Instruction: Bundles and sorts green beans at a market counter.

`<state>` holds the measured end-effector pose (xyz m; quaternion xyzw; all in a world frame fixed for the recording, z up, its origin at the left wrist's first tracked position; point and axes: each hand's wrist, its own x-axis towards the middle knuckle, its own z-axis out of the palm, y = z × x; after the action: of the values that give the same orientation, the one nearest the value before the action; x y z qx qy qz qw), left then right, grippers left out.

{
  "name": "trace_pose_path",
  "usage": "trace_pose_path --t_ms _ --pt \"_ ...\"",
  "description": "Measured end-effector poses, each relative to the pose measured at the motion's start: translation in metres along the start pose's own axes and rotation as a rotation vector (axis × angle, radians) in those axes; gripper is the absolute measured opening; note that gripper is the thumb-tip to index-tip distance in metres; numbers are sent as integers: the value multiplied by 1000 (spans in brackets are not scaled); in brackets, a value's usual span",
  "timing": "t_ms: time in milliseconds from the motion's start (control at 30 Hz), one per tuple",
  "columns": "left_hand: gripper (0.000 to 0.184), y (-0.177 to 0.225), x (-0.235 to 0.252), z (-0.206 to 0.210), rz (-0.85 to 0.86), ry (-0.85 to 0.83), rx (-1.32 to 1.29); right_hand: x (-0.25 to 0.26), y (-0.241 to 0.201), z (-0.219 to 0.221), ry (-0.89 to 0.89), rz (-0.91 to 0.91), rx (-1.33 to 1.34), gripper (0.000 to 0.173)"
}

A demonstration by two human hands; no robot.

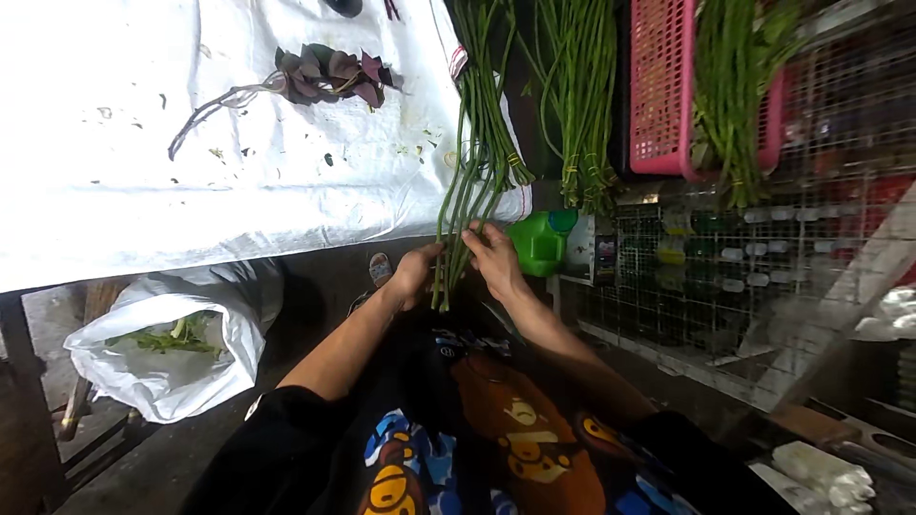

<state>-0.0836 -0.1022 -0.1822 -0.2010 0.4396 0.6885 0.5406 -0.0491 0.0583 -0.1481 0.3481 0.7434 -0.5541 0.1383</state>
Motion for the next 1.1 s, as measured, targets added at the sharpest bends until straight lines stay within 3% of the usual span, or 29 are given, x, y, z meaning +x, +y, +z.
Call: trace_pose_path --t_ms 167,300,400,467,600,767,967,1100 --pt "66 -10 7 2 -17 -145 -108 -3 1 -3 132 -86 -219 35" --pt "64 -11 7 4 22 -199 -91 -10 -3 -3 126 -135 -372 42" --pt "64 -10 5 8 41 -208 -91 -13 -5 -2 125 -202 -381 35" --pt "64 -10 3 13 56 -199 -78 -13 -9 -1 60 -174 -420 33" --pt "76 -16 5 14 108 -241 -44 2 -21 -4 -155 1 -599 46" --pt "81 -14 4 20 104 -276 -15 12 -37 -20 -236 3 -745 29" --pt "46 -12 14 34 106 -59 3 -13 -73 -52 -247 -44 -510 35" --pt "36 -14 20 40 83 103 36 -11 -94 -94 -333 -104 -168 34"
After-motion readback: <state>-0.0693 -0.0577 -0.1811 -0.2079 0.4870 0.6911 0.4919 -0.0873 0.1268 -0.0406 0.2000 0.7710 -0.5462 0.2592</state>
